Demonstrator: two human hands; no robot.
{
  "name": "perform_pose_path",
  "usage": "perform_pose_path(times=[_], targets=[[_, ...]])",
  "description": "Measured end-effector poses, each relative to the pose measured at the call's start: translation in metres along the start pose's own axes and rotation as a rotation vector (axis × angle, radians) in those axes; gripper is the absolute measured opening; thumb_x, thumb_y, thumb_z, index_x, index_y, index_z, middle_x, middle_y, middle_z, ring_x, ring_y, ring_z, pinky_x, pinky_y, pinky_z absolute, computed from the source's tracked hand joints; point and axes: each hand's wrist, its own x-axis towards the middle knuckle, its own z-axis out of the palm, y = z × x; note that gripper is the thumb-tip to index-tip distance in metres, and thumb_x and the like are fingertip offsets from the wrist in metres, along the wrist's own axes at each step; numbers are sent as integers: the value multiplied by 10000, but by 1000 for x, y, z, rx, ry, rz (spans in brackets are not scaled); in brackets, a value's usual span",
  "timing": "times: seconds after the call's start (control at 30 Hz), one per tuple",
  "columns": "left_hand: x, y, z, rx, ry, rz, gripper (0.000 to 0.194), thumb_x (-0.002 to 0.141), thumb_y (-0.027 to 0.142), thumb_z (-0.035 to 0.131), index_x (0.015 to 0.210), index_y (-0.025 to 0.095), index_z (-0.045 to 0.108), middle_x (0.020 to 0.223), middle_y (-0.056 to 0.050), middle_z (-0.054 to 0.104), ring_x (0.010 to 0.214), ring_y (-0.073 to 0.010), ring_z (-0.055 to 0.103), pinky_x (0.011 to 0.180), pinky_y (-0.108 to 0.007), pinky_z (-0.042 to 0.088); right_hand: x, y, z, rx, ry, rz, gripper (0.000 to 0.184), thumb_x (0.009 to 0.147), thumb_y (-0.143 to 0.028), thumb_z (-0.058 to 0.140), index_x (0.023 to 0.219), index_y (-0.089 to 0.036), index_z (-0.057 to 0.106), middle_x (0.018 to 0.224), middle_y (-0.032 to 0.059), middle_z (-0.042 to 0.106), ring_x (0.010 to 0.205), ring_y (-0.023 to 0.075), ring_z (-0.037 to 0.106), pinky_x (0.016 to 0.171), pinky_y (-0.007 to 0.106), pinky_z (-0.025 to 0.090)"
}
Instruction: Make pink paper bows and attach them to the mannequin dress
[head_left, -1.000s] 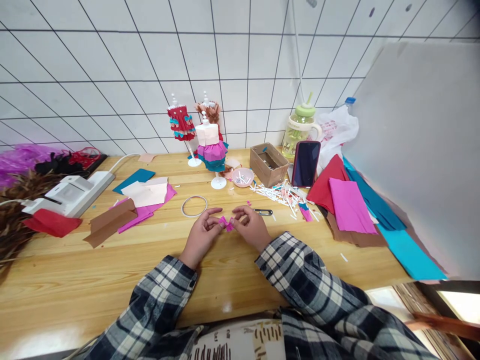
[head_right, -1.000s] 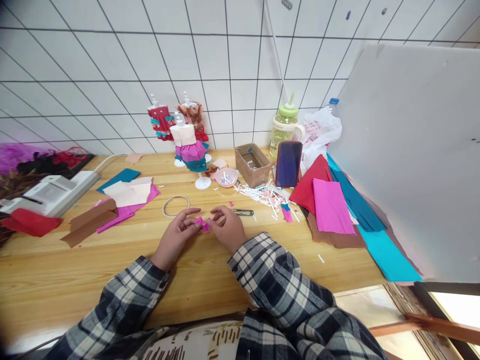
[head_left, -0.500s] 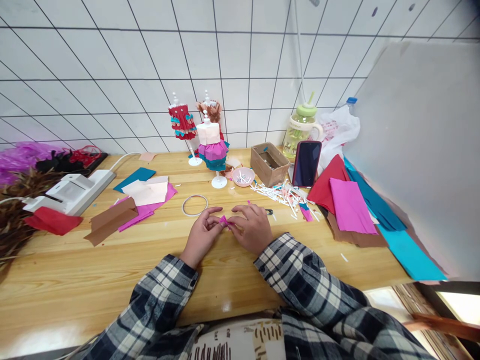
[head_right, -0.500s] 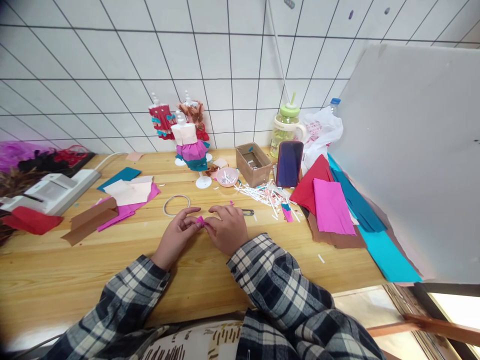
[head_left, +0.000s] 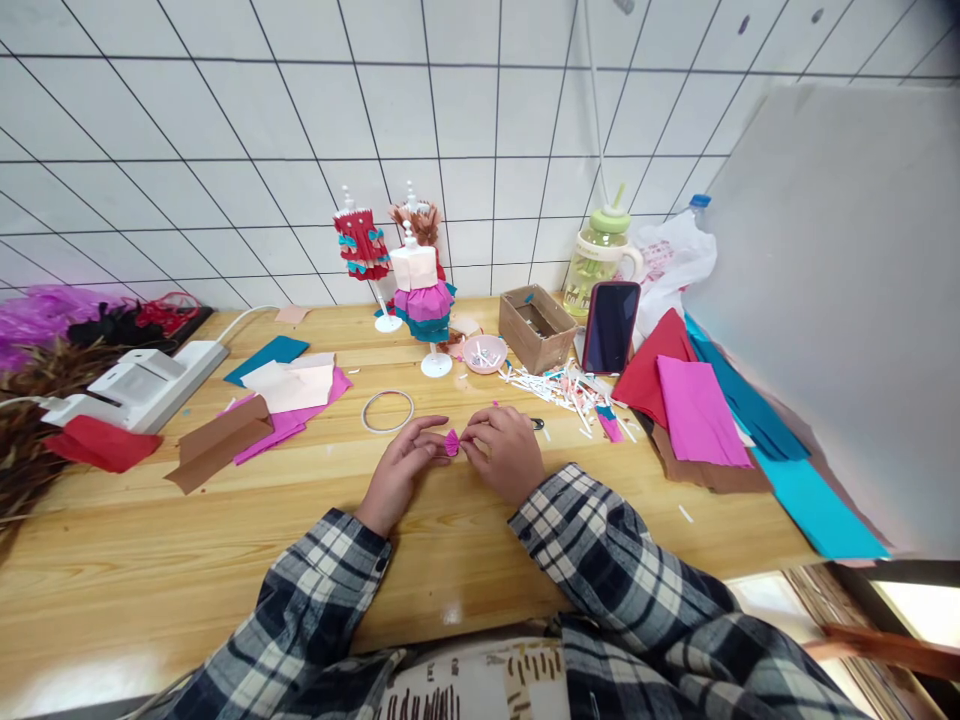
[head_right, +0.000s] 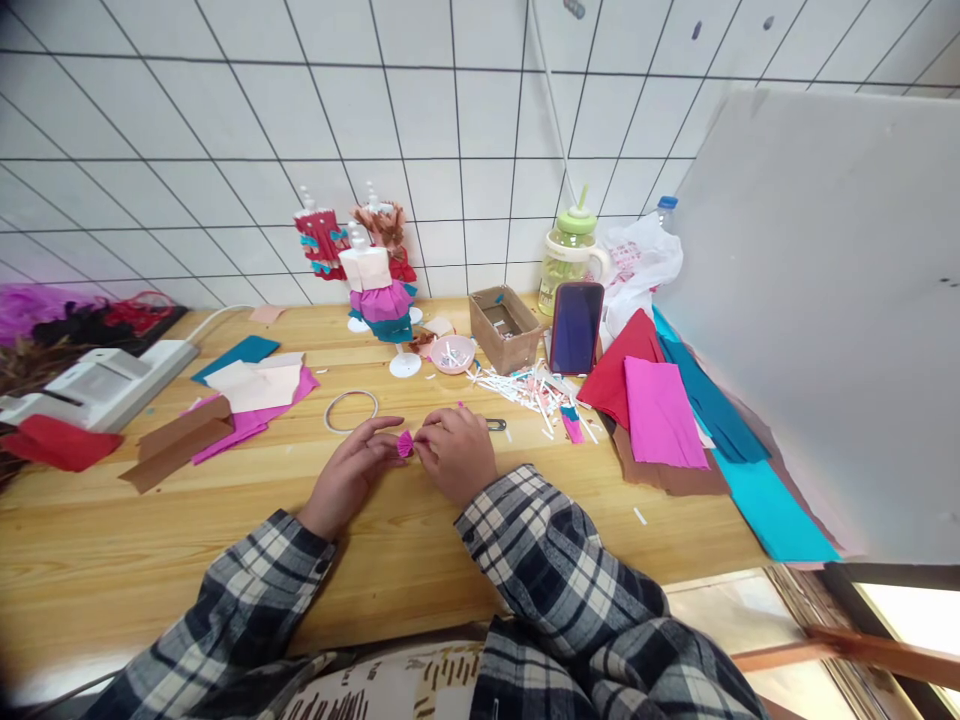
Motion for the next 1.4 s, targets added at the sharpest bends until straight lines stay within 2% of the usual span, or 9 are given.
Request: perform_pose_path(times=[0.17, 0.4, 0.53, 0.63, 0.93, 1.03, 1.13, 1.23, 1.4], targets=[[3, 0, 3, 131, 110, -51, 528, 659, 398, 771, 1092, 178, 563, 776, -12, 680, 762, -179, 651, 748, -309, 506, -3, -4, -2, -72, -3, -67, 163, 898, -303, 549, 856, -230, 689, 1002, 43, 660, 963, 203, 523, 905, 382, 330], [4, 1, 2, 138, 163, -6, 527, 665, 385, 768, 1103, 182, 556, 747, 11, 660, 709, -149, 636, 703, -272, 484, -2, -3, -3, 188, 60, 58, 346, 832, -321, 597, 1155, -197, 606, 1146, 86, 634, 1070, 220, 540, 1003, 399, 366], [3, 1, 3, 139, 143, 7, 542, 669, 391, 767, 1119, 183, 548, 755, 4, 669, 720, -158, 647, 707, -279, 485, -1, 2, 5, 597, -50, 316, 435, 829, -327, 593, 1234, -189, 521, 1059, 79, 687, 817, 166, 620, 761, 326, 497], [3, 1, 5, 143, 114, 8, 517, 686, 381, 760, 1115, 183, 550, 762, -1, 678, 734, -154, 650, 723, -276, 484, -1, 3, 11, 796, -135, 444, 514, 784, -311, 630, 1262, -188, 485, 908, 40, 697, 680, 131, 603, 632, 270, 484], [2, 0, 6, 217, 26, -5, 522, 714, 377, 734, 1149, 174, 528, 797, -10, 676, 778, -170, 650, 775, -314, 487, 0, 6, 12, 705, -161, 397, 563, 746, -244, 657, 1284, -174, 503, 791, -5, 678, 578, 97, 520, 609, 249, 444], [3, -1, 7, 222, 40, -10, 526, 683, 367, 758, 1122, 171, 544, 778, -7, 672, 759, -173, 648, 760, -316, 492, 0, 8, 11, 636, -118, 361, 570, 749, -259, 666, 1292, -198, 504, 898, 18, 687, 649, 108, 553, 630, 249, 455], [3, 0, 6, 140, 108, -30, 549, 666, 371, 771, 1127, 175, 546, 785, -7, 681, 759, -169, 653, 757, -307, 496, 1, 7, 10, 607, -27, 402, 436, 775, -344, 650, 1170, -177, 571, 955, 51, 663, 678, 114, 561, 607, 243, 463], [3, 0, 4, 47, 177, -39, 588, 645, 371, 789, 1141, 175, 541, 785, -6, 692, 747, -164, 663, 753, -301, 503, 0, 4, 13, 607, -84, 456, 282, 797, -406, 618, 946, -167, 626, 796, 23, 643, 594, 104, 537, 563, 237, 458], [3, 1, 6, 73, 139, -56, 585, 631, 392, 799, 1116, 170, 557, 791, -24, 708, 746, -180, 677, 762, -331, 524, 0, 5, 18, 684, -123, 494, 219, 780, -368, 622, 889, -179, 644, 772, 8, 650, 561, 101, 530, 525, 226, 442]])
